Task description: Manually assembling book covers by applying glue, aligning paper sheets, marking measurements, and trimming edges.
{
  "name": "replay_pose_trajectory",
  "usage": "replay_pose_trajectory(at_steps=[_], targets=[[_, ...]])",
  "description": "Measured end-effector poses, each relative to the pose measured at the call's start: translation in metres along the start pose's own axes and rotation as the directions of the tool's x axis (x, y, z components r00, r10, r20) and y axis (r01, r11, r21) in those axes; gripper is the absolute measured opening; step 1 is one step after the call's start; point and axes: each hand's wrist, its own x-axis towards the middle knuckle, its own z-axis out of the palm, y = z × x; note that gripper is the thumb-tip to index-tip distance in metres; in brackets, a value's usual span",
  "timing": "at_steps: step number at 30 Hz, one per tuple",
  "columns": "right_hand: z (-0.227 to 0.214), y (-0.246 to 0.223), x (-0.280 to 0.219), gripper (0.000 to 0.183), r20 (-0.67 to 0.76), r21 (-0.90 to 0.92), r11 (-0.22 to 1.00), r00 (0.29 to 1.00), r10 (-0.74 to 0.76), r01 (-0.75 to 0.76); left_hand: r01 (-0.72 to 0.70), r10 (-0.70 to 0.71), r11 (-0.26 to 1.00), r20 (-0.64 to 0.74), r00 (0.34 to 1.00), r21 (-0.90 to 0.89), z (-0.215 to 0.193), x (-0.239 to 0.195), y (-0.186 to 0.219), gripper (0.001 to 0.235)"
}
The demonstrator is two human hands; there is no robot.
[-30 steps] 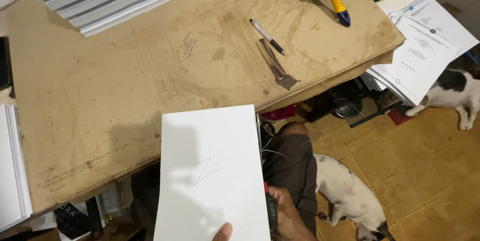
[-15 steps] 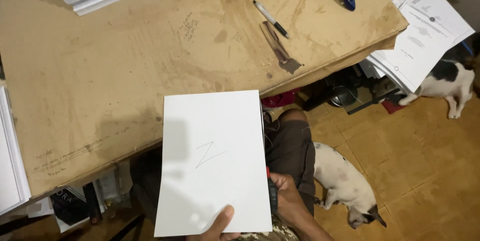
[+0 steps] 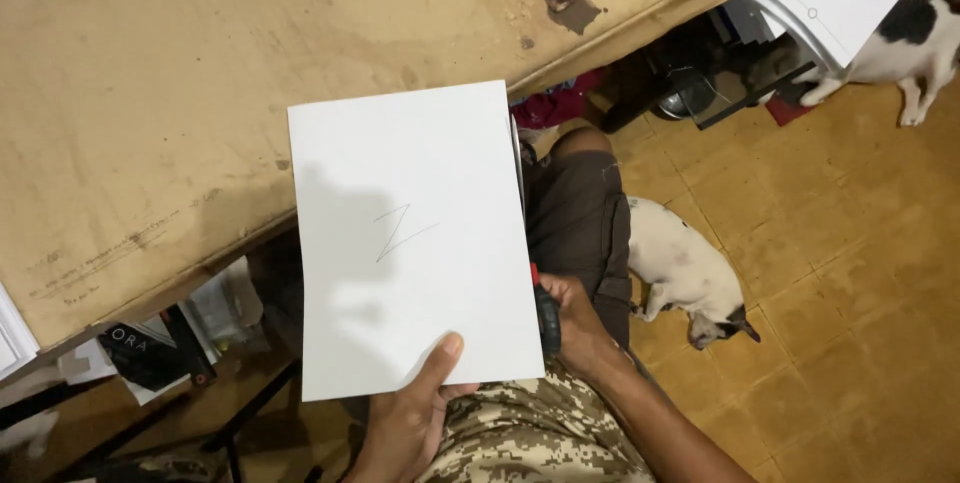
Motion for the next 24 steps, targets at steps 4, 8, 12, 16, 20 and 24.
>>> replay_pose_trajectory(at_steps=[4, 8, 12, 16, 20, 24], targets=[[0.007, -0.006, 0.014, 0.013, -0.042, -0.001, 1.0, 0.999, -0.011, 0.011, 0.074, -0.076, 0.997, -0.078, 0.994, -0.019, 0.0, -0.006, 0.005, 0.078], [0.007, -0.002, 0.026, 0.008, -0.054, 0.037, 0.997, 0.997, -0.06, 0.062, 0.101, -0.095, 0.994, -0.105, 0.99, 0.05, -0.001, -0.011, 0.009, 0.082], [0.016, -0.009, 0.025, 0.01, -0.052, 0.083, 0.994, 0.997, -0.061, 0.066, 0.075, -0.076, 0.997, -0.178, 0.981, -0.009, -0.01, -0.001, -0.005, 0.078], [0.028, -0.022, 0.018, 0.015, -0.114, 0.055, 0.998, 0.993, -0.027, 0.034, 0.063, -0.06, 0.998, -0.175, 0.983, 0.011, -0.011, 0.0, -0.005, 0.082], [0.03, -0.022, 0.017, 0.01, -0.122, 0.08, 0.997, 0.993, -0.008, 0.018, 0.249, -0.261, 0.959, 0.079, 0.962, 0.137, -0.03, 0.018, -0.002, 0.073], [0.032, -0.023, 0.011, 0.029, -0.183, 0.085, 0.994, 0.98, 0.081, -0.066, 0.185, -0.185, 0.98, -0.003, 0.983, 0.08, -0.012, -0.004, 0.02, 0.07]])
